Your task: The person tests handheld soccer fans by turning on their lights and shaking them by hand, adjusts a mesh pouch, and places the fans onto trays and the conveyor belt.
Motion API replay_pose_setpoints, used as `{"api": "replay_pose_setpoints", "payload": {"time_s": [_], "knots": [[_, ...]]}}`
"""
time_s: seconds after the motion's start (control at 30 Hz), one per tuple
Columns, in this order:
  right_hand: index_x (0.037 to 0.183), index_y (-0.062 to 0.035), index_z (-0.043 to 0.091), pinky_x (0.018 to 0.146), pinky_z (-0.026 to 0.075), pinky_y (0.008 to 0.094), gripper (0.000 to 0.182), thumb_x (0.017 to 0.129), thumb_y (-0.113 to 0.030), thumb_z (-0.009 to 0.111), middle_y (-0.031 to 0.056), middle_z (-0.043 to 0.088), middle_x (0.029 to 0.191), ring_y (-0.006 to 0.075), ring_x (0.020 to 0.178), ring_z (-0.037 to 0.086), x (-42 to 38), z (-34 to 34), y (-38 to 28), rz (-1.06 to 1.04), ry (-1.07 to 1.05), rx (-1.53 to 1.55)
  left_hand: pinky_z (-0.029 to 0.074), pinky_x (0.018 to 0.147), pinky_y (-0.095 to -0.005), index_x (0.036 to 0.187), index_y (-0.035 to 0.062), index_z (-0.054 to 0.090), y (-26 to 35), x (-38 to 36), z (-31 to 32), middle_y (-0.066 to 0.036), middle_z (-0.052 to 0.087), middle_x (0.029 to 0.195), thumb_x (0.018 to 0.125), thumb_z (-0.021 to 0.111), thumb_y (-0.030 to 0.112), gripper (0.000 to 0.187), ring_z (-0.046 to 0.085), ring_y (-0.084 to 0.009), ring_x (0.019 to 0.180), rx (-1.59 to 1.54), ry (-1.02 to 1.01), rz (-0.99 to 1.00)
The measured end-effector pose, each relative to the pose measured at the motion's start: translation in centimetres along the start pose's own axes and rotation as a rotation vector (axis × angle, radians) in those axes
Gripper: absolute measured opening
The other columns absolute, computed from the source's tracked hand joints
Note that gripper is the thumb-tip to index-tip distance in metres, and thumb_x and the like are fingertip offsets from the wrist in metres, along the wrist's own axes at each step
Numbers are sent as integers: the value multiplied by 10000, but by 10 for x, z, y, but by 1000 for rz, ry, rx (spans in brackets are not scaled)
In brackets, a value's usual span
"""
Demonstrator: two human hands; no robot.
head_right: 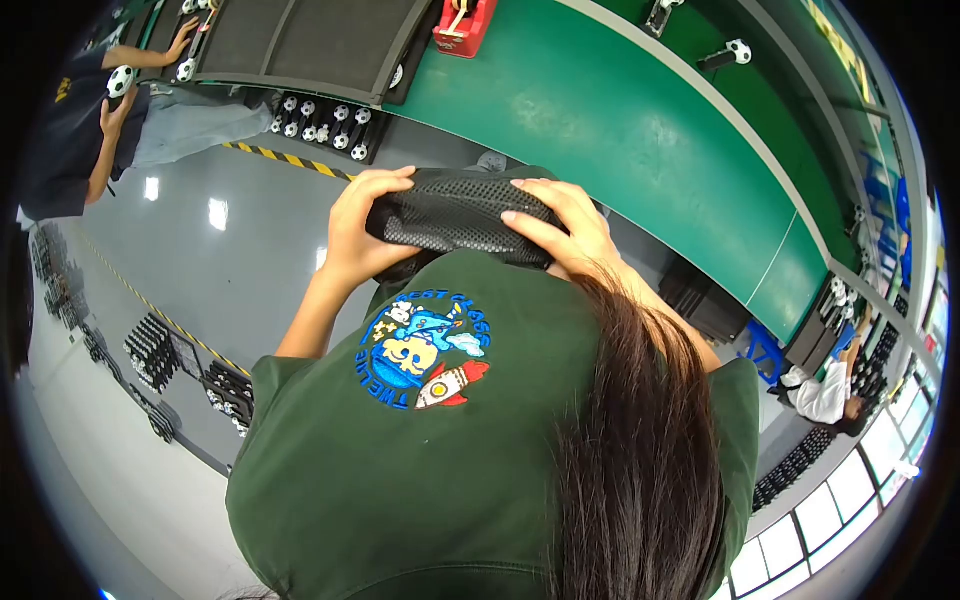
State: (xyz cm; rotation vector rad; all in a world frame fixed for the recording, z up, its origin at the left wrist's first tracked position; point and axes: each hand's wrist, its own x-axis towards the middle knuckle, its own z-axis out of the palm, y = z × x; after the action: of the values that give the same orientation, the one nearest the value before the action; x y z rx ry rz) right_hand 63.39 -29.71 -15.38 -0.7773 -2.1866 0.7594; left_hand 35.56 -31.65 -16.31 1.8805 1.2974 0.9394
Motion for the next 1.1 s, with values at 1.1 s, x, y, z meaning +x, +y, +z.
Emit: {"api": "replay_pose_setpoints", "payload": {"time_s": [1.1], "knots": [[1198, -25, 541, 892, 422, 311, 638, 603, -117, 755, 120, 568, 1146, 225, 989, 549, 2, -5, -14, 842, -301, 540, 441, 666, -259, 900, 17, 590, -9, 29, -23, -47, 601, 796, 589, 797, 169, 403, 534, -140, 702, -308, -621, -306]]}}
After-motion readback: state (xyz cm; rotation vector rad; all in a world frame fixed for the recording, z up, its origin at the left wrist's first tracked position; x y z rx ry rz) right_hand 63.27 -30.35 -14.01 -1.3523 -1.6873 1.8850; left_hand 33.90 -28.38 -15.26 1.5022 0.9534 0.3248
